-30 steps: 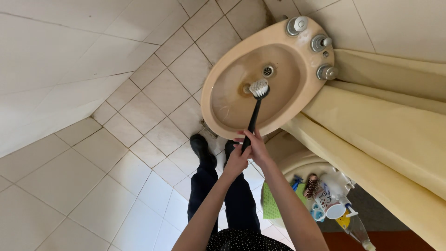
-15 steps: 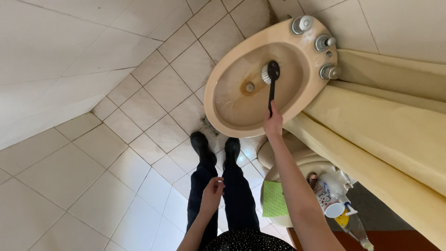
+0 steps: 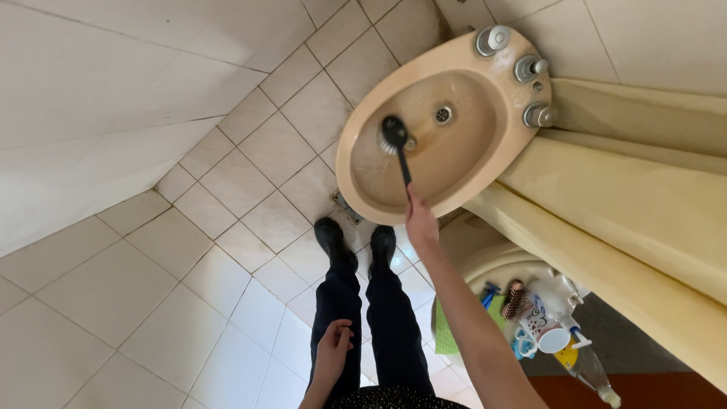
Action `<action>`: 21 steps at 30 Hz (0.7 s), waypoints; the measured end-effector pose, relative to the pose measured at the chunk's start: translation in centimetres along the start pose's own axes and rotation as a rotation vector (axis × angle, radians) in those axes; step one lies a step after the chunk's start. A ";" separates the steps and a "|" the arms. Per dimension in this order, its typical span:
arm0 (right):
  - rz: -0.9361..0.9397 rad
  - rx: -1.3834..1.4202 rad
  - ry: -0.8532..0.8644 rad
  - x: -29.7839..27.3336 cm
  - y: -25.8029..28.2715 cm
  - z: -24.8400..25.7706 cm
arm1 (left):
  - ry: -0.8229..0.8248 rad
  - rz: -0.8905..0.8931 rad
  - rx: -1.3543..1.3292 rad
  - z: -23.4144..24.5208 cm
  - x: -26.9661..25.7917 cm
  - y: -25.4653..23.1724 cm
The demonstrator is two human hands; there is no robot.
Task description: Cleaning a bidet by scrubbing with a brush and rinsing with water
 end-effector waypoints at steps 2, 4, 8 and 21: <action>-0.096 0.181 -0.100 3.2 -0.1 0.8 | -0.007 -0.003 0.002 -0.1 0.7 0.9; -0.180 0.366 -0.194 3.7 1.0 -0.4 | -0.024 -0.008 -0.006 0.1 0.7 0.8; -0.087 0.381 -0.092 -4.9 6.0 -1.9 | 0.010 0.008 -0.020 0.7 -0.8 0.7; -0.085 0.631 -0.184 -7.4 6.7 -6.8 | -0.010 0.014 -0.084 2.9 1.9 1.8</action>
Point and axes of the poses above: each hand's wrist, its own x-axis towards the middle knuckle, its own z-axis out of the back of the hand, y = z × x, the point moved 2 cm from there along x, towards the middle knuckle, and after that the axes turned 11 degrees about z, right-handed, at the moved point
